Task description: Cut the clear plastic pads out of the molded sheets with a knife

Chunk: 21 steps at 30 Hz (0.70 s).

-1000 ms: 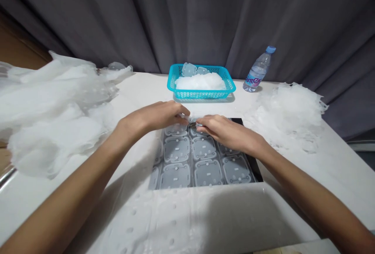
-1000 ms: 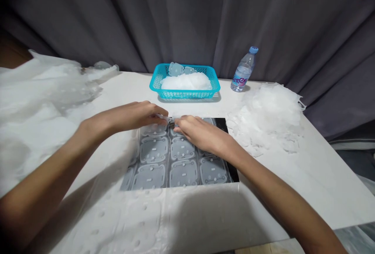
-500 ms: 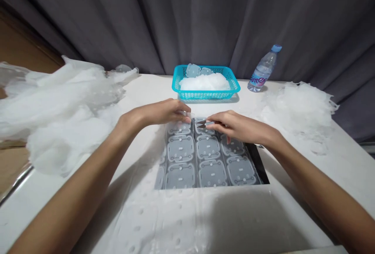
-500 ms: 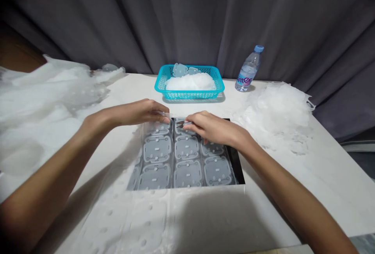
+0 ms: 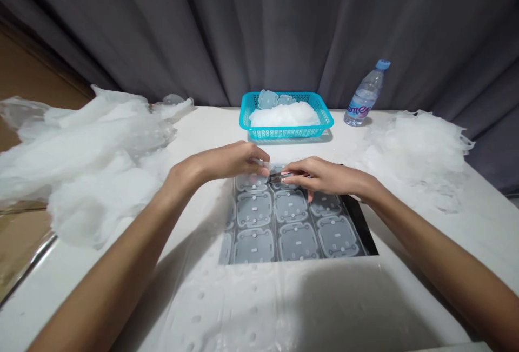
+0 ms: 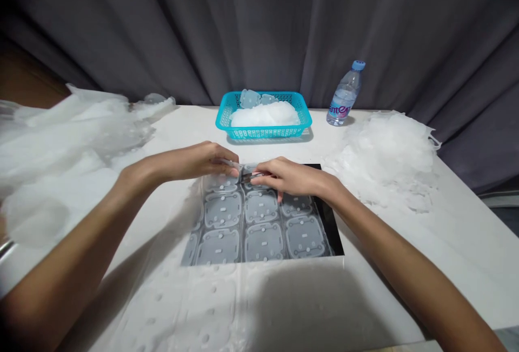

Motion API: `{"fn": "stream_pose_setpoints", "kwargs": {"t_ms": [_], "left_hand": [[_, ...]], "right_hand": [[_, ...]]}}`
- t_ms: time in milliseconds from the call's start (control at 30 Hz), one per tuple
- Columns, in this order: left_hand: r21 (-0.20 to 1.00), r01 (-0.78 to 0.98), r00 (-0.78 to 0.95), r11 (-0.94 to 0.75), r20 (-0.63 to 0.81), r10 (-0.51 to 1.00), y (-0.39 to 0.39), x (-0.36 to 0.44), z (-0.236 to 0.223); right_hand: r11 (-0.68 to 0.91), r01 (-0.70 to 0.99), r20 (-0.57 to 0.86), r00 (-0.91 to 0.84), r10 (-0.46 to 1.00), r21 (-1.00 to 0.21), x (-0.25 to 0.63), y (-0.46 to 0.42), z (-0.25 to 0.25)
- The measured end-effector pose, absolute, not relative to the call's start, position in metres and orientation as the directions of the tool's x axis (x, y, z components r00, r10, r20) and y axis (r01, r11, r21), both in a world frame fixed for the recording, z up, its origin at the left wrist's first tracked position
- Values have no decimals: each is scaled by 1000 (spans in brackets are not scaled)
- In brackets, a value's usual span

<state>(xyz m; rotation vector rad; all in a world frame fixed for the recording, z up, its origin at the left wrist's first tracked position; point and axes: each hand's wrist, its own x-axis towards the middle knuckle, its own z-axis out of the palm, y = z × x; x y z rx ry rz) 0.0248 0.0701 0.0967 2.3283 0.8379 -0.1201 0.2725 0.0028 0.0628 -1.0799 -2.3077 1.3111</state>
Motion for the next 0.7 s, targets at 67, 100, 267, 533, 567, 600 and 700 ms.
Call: {"fn": "stream_pose_setpoints", "kwargs": {"t_ms": [67,100,267,533,567,600,700], "left_hand": [[531,603,788,-596,-277,550,69,26,97],[520,606,785,-602,-271,557,68,26,96],[507,599,793,-620,-267,548,73,26,89],[602,554,815,-575,-249,524,84,15,85],[613,547,818,-571,-247,519,84,14,86],[618,544,820,-567,-248,516,84,14,87],[612,551,817,-568,-253,519,83,12,92]], "right_hand": [[365,486,-90,-688,720,-794,272,5,60],[403,498,-68,-688,722,-767,271,5,58],[595,546,35,-718,695,-590,265,4,54],[564,549,19,-706,708,-617,272,5,58],[528,551,-8,-697,717,-646,273,5,63],[488,553,-37,-686,726,-675,275,4,68],[395,542,-112,-681,723,-741,276,2,80]]}}
